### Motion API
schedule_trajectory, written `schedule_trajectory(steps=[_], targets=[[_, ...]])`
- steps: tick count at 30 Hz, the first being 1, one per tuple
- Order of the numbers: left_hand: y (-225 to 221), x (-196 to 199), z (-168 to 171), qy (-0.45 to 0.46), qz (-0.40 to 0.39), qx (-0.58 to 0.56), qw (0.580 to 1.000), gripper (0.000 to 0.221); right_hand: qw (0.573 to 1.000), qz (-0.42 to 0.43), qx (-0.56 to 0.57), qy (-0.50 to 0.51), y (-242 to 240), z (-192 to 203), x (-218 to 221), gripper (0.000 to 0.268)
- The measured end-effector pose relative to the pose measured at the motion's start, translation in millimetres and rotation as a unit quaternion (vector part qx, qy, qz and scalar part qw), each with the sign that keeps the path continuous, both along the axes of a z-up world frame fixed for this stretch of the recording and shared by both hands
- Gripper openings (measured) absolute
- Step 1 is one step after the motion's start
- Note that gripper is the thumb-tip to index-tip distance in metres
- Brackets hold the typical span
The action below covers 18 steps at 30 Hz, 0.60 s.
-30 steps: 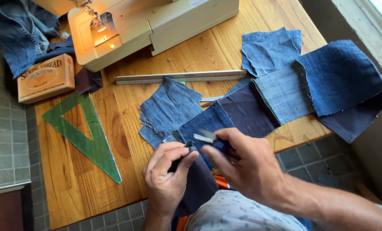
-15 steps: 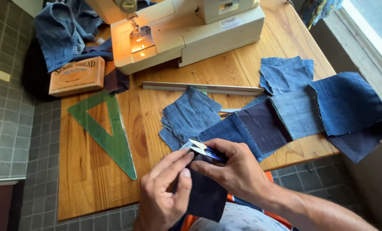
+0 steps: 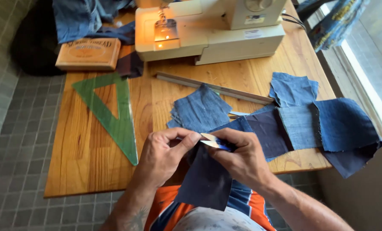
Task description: Cutting denim fabric scraps with scissors and arranging them on a workbench
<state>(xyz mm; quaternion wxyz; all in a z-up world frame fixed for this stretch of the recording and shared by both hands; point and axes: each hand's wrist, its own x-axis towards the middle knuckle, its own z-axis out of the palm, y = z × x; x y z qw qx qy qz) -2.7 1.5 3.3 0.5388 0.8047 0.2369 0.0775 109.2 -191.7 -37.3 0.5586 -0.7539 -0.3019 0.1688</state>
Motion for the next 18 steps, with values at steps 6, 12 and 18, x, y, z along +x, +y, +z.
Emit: schedule_trajectory(steps=[6, 12, 18], targets=[[12.4, -8.3, 19.4, -0.172, 0.05, 0.007, 0.984, 0.013, 0.987, -0.009, 0.147, -0.072, 31.3, 30.6, 17.9, 0.024], [2.9, -35.4, 117.2, -0.424, 0.116, 0.432, 0.788, 0.017, 0.915, 0.072, 0.322, -0.231, 106.9, 88.2, 26.2, 0.043], [31.8, -30.2, 57.8, -0.373, 0.175, 0.498, 0.764, 0.011, 0.969, -0.057, 0.237, 0.033, 75.9, 103.7, -33.5, 0.027]])
